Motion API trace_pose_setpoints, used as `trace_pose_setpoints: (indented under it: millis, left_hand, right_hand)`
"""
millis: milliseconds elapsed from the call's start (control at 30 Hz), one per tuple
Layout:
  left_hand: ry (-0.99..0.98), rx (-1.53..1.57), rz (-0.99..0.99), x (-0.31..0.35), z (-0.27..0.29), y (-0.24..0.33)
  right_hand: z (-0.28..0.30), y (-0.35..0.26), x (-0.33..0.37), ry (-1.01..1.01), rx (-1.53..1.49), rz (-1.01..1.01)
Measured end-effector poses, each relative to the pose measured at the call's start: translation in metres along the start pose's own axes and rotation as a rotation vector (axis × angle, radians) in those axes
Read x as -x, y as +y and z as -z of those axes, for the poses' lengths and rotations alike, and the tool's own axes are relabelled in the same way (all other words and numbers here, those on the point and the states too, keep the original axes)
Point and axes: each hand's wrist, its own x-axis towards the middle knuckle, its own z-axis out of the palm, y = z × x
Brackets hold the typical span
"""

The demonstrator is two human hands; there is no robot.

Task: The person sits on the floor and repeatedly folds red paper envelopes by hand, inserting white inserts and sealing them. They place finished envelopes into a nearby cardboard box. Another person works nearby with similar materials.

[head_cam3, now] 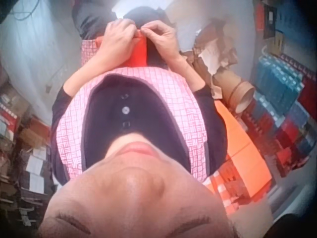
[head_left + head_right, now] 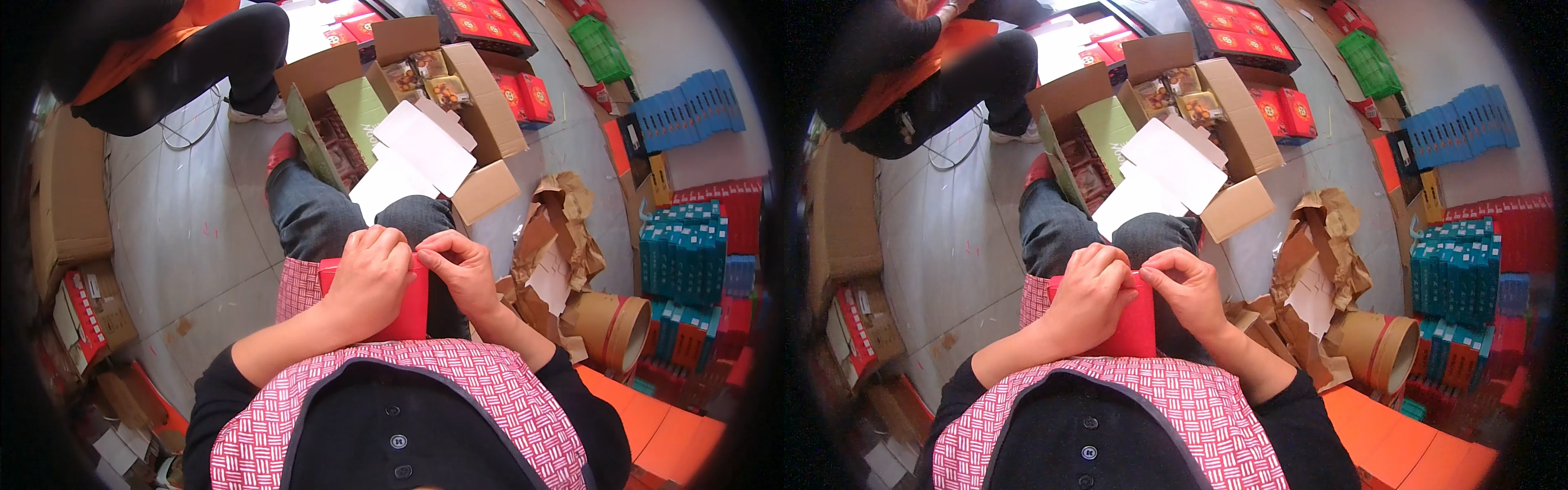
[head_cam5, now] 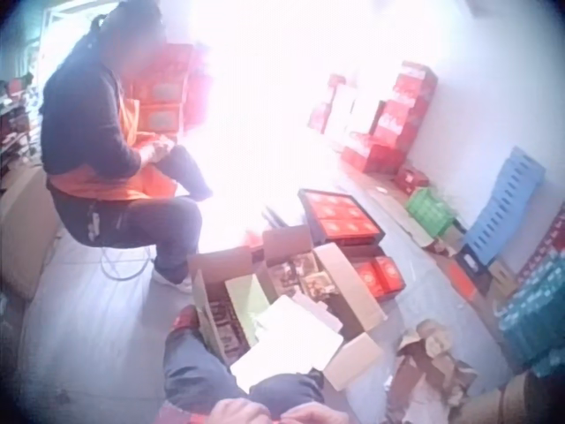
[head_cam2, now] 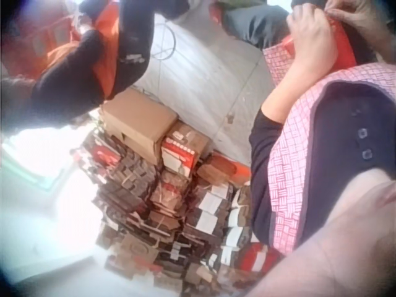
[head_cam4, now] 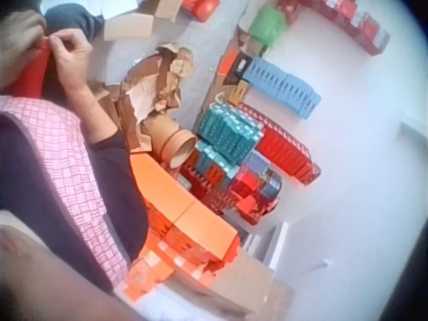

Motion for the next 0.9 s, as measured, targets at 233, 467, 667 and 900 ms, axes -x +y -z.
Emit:
trace_pose_setpoints:
  millis: [233, 467, 667, 900]
  left_hand:
    - [0.018, -0.004, 0.018, -0.002, -0.007, -0.001]
    - [0.030, -0.020, 0.010, -0.001, -0.006, 0.000]
    - [0.021, 0.096, -0.022, 0.003, 0.008, -0.011]
    - [0.181, 1.266, 0.262, 0.078, 0.016, -0.069]
  right_hand:
    - [-0.002, 0.002, 0.002, 0.026, -0.031, -0.016]
    - [-0.001, 0.006, 0.007, -0.015, -0.073, 0.045]
    - [0.003, 0.012, 0.011, -0.132, 0.024, 0.149]
    - [-0.006, 0.018, 0.017, -0.084, 0.115, 0.290]
